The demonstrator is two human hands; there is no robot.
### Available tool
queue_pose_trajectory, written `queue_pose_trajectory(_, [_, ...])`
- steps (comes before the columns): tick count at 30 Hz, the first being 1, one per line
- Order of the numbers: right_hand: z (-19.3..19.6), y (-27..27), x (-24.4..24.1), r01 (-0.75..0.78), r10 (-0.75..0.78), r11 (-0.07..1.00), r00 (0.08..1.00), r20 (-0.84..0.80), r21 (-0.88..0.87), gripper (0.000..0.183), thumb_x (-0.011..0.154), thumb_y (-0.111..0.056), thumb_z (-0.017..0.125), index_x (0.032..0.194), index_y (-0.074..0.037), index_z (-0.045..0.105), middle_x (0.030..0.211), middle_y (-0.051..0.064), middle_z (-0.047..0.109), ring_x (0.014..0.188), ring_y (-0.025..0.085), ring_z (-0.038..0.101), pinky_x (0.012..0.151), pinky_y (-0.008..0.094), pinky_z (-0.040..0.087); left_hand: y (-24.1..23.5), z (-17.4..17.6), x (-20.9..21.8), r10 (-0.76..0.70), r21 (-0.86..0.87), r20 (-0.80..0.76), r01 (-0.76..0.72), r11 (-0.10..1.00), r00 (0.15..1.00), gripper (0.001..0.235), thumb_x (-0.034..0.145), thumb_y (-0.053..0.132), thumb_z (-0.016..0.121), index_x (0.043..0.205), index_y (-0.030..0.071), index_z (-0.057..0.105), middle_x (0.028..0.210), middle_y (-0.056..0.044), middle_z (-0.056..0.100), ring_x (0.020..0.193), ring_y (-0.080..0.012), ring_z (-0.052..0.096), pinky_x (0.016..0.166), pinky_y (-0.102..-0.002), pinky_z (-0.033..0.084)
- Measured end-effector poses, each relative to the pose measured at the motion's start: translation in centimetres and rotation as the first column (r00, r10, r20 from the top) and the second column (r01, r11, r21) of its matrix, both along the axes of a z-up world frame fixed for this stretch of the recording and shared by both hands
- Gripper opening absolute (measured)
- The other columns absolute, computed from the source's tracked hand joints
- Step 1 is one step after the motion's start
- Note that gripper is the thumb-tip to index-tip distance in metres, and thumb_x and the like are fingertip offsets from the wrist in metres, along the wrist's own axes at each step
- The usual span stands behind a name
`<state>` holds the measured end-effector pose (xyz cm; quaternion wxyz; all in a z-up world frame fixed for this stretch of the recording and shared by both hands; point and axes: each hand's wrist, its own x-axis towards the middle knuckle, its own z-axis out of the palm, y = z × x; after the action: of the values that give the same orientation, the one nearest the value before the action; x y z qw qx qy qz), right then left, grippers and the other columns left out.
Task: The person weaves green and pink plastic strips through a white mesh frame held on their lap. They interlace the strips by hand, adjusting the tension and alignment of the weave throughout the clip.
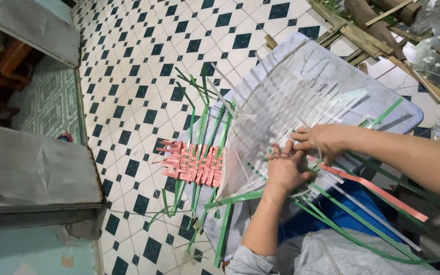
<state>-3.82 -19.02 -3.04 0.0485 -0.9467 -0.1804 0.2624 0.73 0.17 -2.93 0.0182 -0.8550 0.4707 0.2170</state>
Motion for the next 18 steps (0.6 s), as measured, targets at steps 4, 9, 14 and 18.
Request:
queue_pose_trajectory(4, [-0.9, -0.2, 0.1, -0.047, 0.048, 0.999, 0.999, 0.015, -0.026, 0.102, 0.062, -0.045, 0.091, 0.146, -0.022, 0.038, 0.158, 0.006, 0.022, 0.145, 0.034, 0.026, 0.114, 0.038, 0.035, 0.2, -0.2, 0.1, 0.017, 0.017, -0.027, -0.017, 1.0, 0.999, 0.075, 0.075, 0.062, 0.059, 0.144, 0.037, 0.044, 0.161, -0.005, 0.028, 0.146, -0.0508, 0.016, 0.111, -0.065, 0.023])
queue_pose_trajectory(9, [-1.7, -0.7, 0.1, -0.012, 0.013, 1.0, 1.0, -0.01, 0.016, 0.106, 0.06, -0.043, 0.092, 0.147, -0.022, 0.036, 0.16, 0.004, 0.019, 0.146, 0.034, 0.022, 0.117, 0.04, 0.034, 1.2, 1.0, 0.9, 0.004, 0.081, 0.005, -0.005, 0.997, 1.0, 0.079, 0.072, 0.065, 0.061, 0.144, 0.037, 0.042, 0.161, -0.008, 0.026, 0.146, -0.0456, 0.019, 0.11, -0.06, 0.029])
queue_pose_trajectory(14, [0.1, 0.1, -0.1, 0.013, -0.013, 1.0, 1.0, -0.025, 0.005, 0.102, 0.062, -0.04, 0.091, 0.147, -0.021, 0.038, 0.16, 0.005, 0.019, 0.147, 0.032, 0.021, 0.117, 0.04, 0.033, 2.3, 1.5, 0.5, 0.066, 0.005, -0.015, -0.066, 0.998, 0.998, 0.082, 0.071, 0.067, 0.06, 0.142, 0.03, 0.045, 0.159, -0.012, 0.027, 0.146, -0.0461, 0.019, 0.11, -0.061, 0.028])
queue_pose_trajectory(18, [0.7, 0.2, -0.3, 0.017, -0.017, 1.0, 1.0, -0.019, 0.0, 0.101, 0.061, -0.041, 0.091, 0.146, -0.021, 0.04, 0.16, 0.005, 0.019, 0.147, 0.032, 0.021, 0.117, 0.039, 0.032, 2.1, 1.2, 0.4, 0.047, -0.005, 0.052, -0.046, 0.999, 0.998, 0.077, 0.074, 0.063, 0.061, 0.142, 0.029, 0.048, 0.157, -0.013, 0.032, 0.144, -0.0465, 0.024, 0.107, -0.061, 0.031])
